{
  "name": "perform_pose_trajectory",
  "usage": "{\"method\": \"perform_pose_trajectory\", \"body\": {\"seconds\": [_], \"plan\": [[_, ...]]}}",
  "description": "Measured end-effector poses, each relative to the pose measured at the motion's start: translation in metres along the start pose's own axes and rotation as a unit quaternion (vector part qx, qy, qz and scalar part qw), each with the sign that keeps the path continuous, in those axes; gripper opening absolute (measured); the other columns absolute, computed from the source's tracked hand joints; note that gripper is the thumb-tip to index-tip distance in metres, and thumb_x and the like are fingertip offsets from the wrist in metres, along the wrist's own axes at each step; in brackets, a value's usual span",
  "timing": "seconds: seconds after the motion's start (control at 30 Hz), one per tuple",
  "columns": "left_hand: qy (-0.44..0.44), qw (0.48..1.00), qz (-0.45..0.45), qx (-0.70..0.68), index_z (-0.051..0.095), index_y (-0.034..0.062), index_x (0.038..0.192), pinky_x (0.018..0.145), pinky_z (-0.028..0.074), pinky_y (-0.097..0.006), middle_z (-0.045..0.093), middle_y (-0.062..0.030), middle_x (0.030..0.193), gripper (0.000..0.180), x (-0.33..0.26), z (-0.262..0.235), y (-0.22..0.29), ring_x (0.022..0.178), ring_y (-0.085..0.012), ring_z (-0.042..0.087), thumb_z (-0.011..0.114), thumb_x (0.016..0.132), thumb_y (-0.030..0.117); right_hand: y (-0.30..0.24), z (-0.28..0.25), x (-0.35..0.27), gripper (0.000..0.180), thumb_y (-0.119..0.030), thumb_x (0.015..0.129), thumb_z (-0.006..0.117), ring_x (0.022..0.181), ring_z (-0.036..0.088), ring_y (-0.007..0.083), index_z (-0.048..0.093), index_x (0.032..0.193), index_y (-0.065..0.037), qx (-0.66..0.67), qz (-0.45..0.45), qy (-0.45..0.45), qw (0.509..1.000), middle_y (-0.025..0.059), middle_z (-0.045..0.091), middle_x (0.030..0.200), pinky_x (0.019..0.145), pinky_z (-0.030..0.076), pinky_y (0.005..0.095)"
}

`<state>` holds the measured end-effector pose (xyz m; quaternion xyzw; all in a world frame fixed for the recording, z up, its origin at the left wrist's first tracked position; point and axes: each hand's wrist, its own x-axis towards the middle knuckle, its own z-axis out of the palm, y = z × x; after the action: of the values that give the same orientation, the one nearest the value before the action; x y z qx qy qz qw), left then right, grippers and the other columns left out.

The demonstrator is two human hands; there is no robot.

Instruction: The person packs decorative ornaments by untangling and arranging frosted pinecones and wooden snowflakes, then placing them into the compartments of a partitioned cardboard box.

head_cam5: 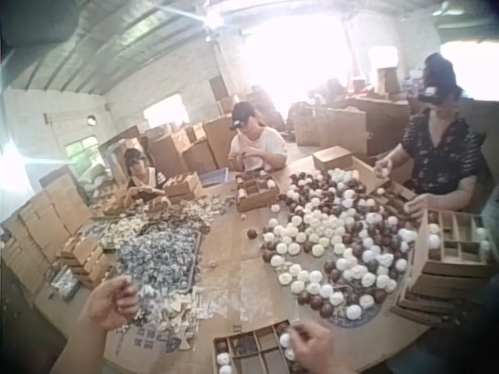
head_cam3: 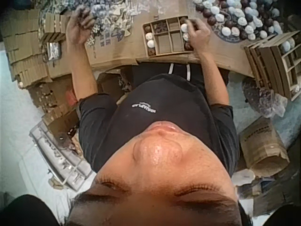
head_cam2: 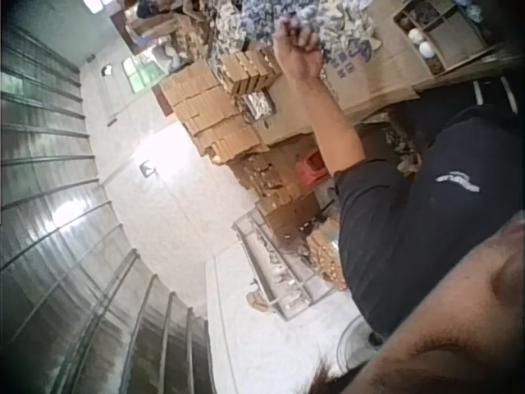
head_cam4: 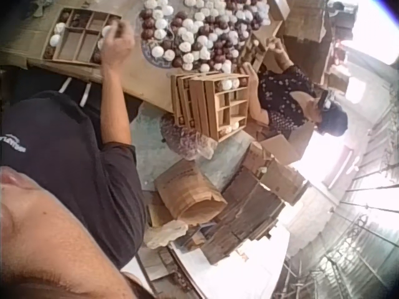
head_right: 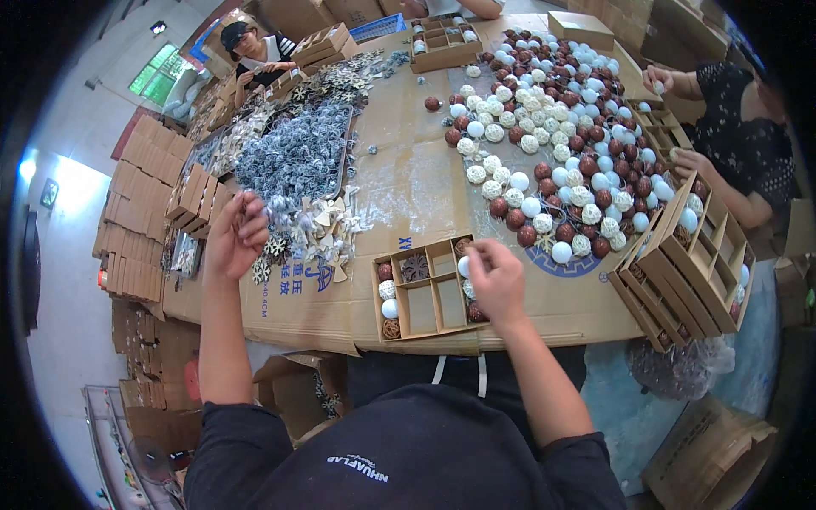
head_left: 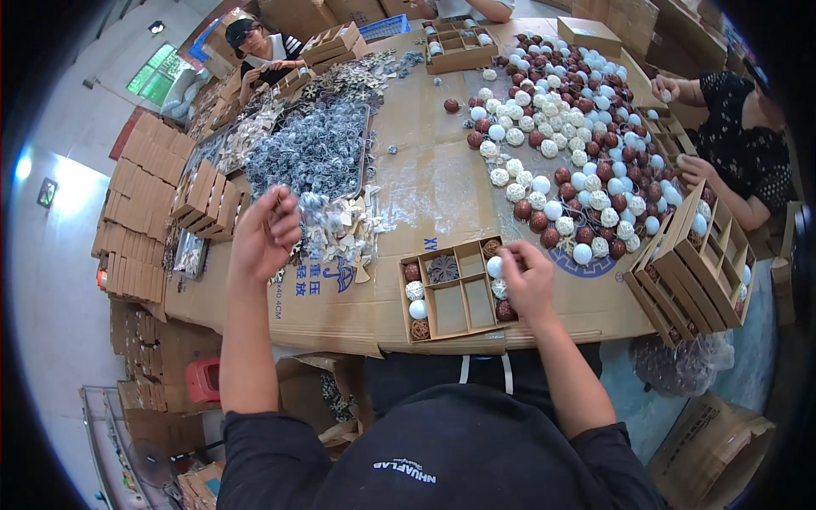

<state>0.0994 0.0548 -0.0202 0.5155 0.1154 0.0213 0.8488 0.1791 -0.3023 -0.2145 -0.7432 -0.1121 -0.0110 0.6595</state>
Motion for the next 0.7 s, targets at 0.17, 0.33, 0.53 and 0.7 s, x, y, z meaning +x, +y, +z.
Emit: {"method": "perform_pose_trajectory", "body": {"seconds": [0.17, 0.33, 0.53, 0.7], "plan": [[-0.080, 0.992, -0.026, -0.091, 0.056, 0.0078, 0.111, 0.052, 0.030, -0.019, 0.050, 0.0021, 0.087, 0.022, -0.043, 0.048, -0.041, 0.058, -0.0039, 0.035, 0.046, 0.105, 0.026, -0.096, 0.042, -0.022, 0.073, -0.023, 0.079, 0.080, 0.118, 0.053, 0.0356, 0.044, 0.137, 0.002, 0.038, -0.141, -0.134, 0.980, 0.0220, 0.047, 0.134, 0.105, 0.042, 0.0435], [-0.144, 0.961, -0.039, -0.231, 0.046, 0.0020, 0.140, 0.054, 0.033, -0.019, 0.053, -0.0003, 0.094, 0.042, -0.051, 0.067, -0.084, 0.062, -0.0046, 0.038, 0.046, 0.104, 0.024, -0.094, 0.057, -0.026, 0.029, -0.015, 0.090, 0.072, 0.089, 0.066, 0.0164, 0.065, 0.111, 0.004, 0.196, -0.003, -0.326, 0.925, 0.0116, 0.068, 0.099, 0.079, 0.051, 0.0291], [-0.206, 0.931, -0.065, -0.295, 0.025, -0.0055, 0.151, 0.053, 0.032, -0.018, 0.043, 0.0033, 0.083, 0.062, -0.043, 0.073, -0.112, 0.063, -0.0031, 0.035, 0.052, 0.103, 0.024, -0.070, 0.022, -0.041, 0.012, -0.002, 0.097, 0.059, 0.078, 0.061, 0.0092, 0.069, 0.101, 0.003, 0.251, -0.049, -0.181, 0.950, 0.0052, 0.065, 0.084, 0.072, 0.048, 0.0244], [-0.220, 0.903, -0.075, -0.361, 0.021, -0.0061, 0.152, 0.048, 0.029, -0.018, 0.039, 0.0043, 0.070, 0.062, -0.039, 0.070, -0.122, 0.054, -0.0018, 0.032, 0.048, 0.103, 0.022, -0.059, 0.001, -0.037, 0.016, -0.014, 0.097, 0.063, 0.076, 0.056, 0.0057, 0.070, 0.097, 0.000, 0.222, 0.096, -0.017, 0.970, 0.0010, 0.066, 0.084, 0.069, 0.046, 0.0220]]}}
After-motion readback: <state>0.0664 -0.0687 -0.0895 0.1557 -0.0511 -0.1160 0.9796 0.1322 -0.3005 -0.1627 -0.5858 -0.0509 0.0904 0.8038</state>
